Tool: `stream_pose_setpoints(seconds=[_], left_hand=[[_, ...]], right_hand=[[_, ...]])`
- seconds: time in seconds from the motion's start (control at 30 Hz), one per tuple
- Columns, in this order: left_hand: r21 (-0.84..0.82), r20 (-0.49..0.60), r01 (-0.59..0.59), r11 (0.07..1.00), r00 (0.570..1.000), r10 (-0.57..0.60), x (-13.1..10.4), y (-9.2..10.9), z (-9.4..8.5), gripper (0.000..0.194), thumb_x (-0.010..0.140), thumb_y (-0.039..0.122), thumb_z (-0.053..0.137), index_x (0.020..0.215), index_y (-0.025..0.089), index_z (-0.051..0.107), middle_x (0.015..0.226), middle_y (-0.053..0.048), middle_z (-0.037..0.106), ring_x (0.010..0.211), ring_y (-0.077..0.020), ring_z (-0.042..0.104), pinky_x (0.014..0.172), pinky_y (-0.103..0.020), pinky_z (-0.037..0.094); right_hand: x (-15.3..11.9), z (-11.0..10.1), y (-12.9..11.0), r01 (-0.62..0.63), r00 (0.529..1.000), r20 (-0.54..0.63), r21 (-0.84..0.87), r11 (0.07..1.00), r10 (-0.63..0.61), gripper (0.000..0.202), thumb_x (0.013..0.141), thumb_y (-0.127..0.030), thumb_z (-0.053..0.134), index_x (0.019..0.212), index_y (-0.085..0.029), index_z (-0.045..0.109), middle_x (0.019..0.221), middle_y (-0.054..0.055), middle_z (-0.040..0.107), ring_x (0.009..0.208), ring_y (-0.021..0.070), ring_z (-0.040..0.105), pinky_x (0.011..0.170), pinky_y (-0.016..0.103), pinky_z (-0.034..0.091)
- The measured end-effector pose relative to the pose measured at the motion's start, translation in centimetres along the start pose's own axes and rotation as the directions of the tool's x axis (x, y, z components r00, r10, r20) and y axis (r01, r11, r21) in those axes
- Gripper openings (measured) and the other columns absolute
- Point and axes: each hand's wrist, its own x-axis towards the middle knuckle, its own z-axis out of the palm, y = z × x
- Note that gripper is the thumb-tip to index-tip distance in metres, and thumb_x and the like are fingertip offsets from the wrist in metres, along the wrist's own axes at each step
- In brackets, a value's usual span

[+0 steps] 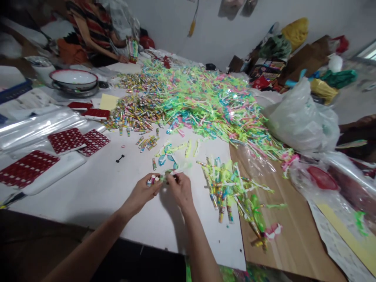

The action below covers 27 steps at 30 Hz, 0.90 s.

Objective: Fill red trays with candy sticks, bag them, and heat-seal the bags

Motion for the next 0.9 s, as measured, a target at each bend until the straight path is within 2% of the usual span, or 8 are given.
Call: stream_pose_setpoints(seconds=[0.1, 0.17, 0.27, 0.37, 0.5, 0.63, 0.77, 0.9], left_hand=[[0.106, 0.068, -0.063, 0.992, 0.996, 0.056, -0.7, 0.0, -0.2, 0.035, 0.083, 0.049, 0.056, 0.102, 0.019, 0.059, 0.059, 0.004, 0.049, 0.051, -0.0087, 0.04, 0.048, -0.021, 0.028], [0.181, 0.085, -0.077, 0.981, 0.994, 0.063, -1.0, 0.0, -0.5, 0.033, 0.082, 0.046, 0.057, 0.099, 0.019, 0.063, 0.06, 0.004, 0.05, 0.055, -0.0101, 0.043, 0.05, -0.021, 0.03], [0.245, 0.041, -0.041, 0.969, 0.999, 0.032, -1.3, -0.3, -0.5, 0.031, 0.076, 0.042, 0.064, 0.095, 0.018, 0.066, 0.061, 0.003, 0.053, 0.057, -0.0119, 0.047, 0.054, -0.023, 0.034], [0.235, 0.007, -0.003, 0.972, 1.0, 0.002, -1.4, -0.8, -0.2, 0.033, 0.071, 0.042, 0.067, 0.093, 0.017, 0.067, 0.06, 0.002, 0.055, 0.056, -0.0126, 0.048, 0.055, -0.024, 0.036], [0.189, -0.022, 0.015, 0.982, 1.0, -0.011, -1.3, -1.5, 0.2, 0.046, 0.068, 0.043, 0.07, 0.105, 0.017, 0.065, 0.062, 0.001, 0.058, 0.053, -0.0119, 0.047, 0.053, -0.024, 0.037], [0.213, 0.029, -0.019, 0.977, 1.0, 0.013, -1.4, -1.4, 0.3, 0.042, 0.07, 0.041, 0.07, 0.104, 0.018, 0.066, 0.062, 0.002, 0.055, 0.054, -0.0113, 0.048, 0.054, -0.023, 0.038], [0.247, 0.047, 0.054, 0.968, 0.997, -0.068, -2.0, -0.8, 0.4, 0.04, 0.063, 0.042, 0.073, 0.094, 0.018, 0.067, 0.057, 0.003, 0.053, 0.05, -0.0107, 0.046, 0.049, -0.023, 0.036], [0.291, 0.03, 0.141, 0.946, 0.987, -0.157, -2.3, -0.7, 0.5, 0.052, 0.057, 0.048, 0.075, 0.097, 0.017, 0.064, 0.047, 0.005, 0.048, 0.042, -0.0103, 0.038, 0.043, -0.022, 0.03]], right_hand=[[0.0, -0.2, -1.2, 0.049, 0.991, -0.121, -0.001, 0.999, -0.049, 0.032, 0.078, -0.047, 0.059, 0.081, -0.016, 0.064, 0.067, 0.003, 0.063, 0.061, 0.0166, 0.061, 0.056, 0.027, 0.049], [-0.1, -0.4, -1.2, 0.073, 0.994, -0.084, -0.035, 0.997, -0.075, 0.03, 0.078, -0.046, 0.06, 0.081, -0.016, 0.063, 0.067, 0.002, 0.063, 0.06, 0.016, 0.06, 0.056, 0.027, 0.048], [-0.6, -0.2, -0.1, 0.062, 0.997, -0.044, -0.086, 0.994, -0.066, 0.026, 0.078, -0.043, 0.061, 0.076, -0.017, 0.059, 0.062, 0.0, 0.059, 0.057, 0.0143, 0.057, 0.055, 0.026, 0.046], [-1.0, 0.0, 1.1, 0.06, 0.998, -0.021, -0.086, 0.994, -0.062, 0.023, 0.08, -0.04, 0.059, 0.079, -0.017, 0.059, 0.065, -0.001, 0.059, 0.059, 0.0133, 0.055, 0.056, 0.026, 0.046], [-1.0, -0.6, 1.6, 0.065, 0.997, 0.042, -0.035, 0.997, -0.064, 0.021, 0.082, -0.037, 0.058, 0.087, -0.017, 0.061, 0.07, 0.0, 0.06, 0.063, 0.0128, 0.054, 0.059, 0.026, 0.047], [-1.3, -1.4, 1.3, 0.021, 0.998, 0.053, 0.038, 0.999, -0.023, 0.02, 0.08, -0.035, 0.059, 0.087, -0.017, 0.061, 0.067, -0.002, 0.056, 0.061, 0.0122, 0.052, 0.057, 0.024, 0.044], [-2.4, -1.3, 0.7, -0.033, 0.996, 0.085, 0.145, 0.989, 0.02, 0.017, 0.076, -0.035, 0.058, 0.08, -0.018, 0.058, 0.061, -0.004, 0.052, 0.055, 0.0113, 0.048, 0.053, 0.023, 0.04], [-3.2, -0.7, 0.4, -0.004, 1.0, -0.008, 0.159, 0.987, 0.006, 0.011, 0.073, -0.03, 0.055, 0.075, -0.02, 0.056, 0.062, -0.004, 0.049, 0.055, 0.0106, 0.043, 0.052, 0.022, 0.036]])
